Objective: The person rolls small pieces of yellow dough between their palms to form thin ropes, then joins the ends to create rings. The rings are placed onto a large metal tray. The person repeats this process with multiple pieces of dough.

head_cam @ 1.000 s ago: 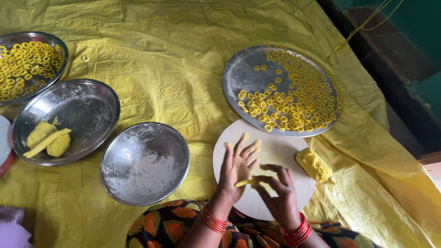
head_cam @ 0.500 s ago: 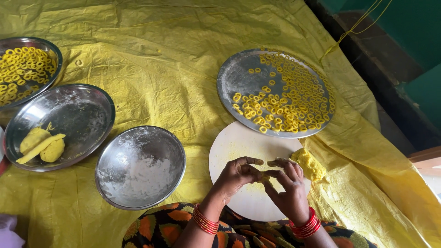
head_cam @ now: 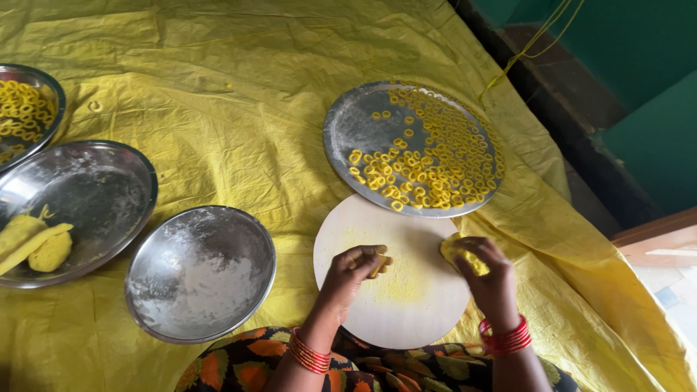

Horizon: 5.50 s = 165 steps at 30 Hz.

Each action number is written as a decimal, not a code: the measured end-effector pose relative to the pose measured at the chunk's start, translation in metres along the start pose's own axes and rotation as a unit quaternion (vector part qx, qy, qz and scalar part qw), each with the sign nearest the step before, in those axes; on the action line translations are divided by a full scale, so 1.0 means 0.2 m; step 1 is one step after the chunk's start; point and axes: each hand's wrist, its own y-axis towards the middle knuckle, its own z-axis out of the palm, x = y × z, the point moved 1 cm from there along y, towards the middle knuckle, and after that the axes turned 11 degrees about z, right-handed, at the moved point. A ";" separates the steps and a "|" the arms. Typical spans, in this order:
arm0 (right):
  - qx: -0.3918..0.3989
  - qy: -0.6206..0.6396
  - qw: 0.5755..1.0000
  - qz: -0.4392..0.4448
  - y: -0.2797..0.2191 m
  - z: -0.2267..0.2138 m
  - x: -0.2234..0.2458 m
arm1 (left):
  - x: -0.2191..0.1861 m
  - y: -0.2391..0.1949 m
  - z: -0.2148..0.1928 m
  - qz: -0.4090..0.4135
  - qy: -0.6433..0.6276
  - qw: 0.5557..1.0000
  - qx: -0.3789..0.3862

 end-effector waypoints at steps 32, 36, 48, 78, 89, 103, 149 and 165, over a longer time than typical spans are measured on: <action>0.005 -0.224 0.921 0.318 0.09 0.27 -1.15 | 0.06 0.01 -0.02 -0.010 -0.123 0.987 -0.107; -0.031 -0.108 0.935 0.336 0.09 0.29 -1.20 | 0.06 0.00 -0.02 -0.034 -0.142 0.985 -0.091; 0.043 -0.152 0.987 0.019 -0.02 0.58 -0.59 | -0.16 -0.05 -0.01 0.105 -0.001 0.978 -0.179; 0.435 -0.342 0.831 -0.063 -0.32 0.98 -0.35 | -0.28 -0.38 0.29 0.069 0.088 0.922 0.372; 0.274 -0.076 0.948 0.141 -0.24 0.93 -0.37 | 0.08 0.05 -0.16 -0.040 0.034 0.985 -0.164; 0.163 0.174 0.971 0.008 -0.42 0.77 0.05 | 0.24 0.12 -0.04 0.003 -0.045 0.989 -0.140; 0.309 0.303 0.901 -0.025 -0.61 0.79 0.11 | 0.12 0.11 -0.11 0.091 -0.068 0.991 -0.072; 0.264 0.291 0.917 -0.066 -0.47 0.68 0.10 | 0.13 0.03 0.01 0.046 -0.220 0.972 -0.069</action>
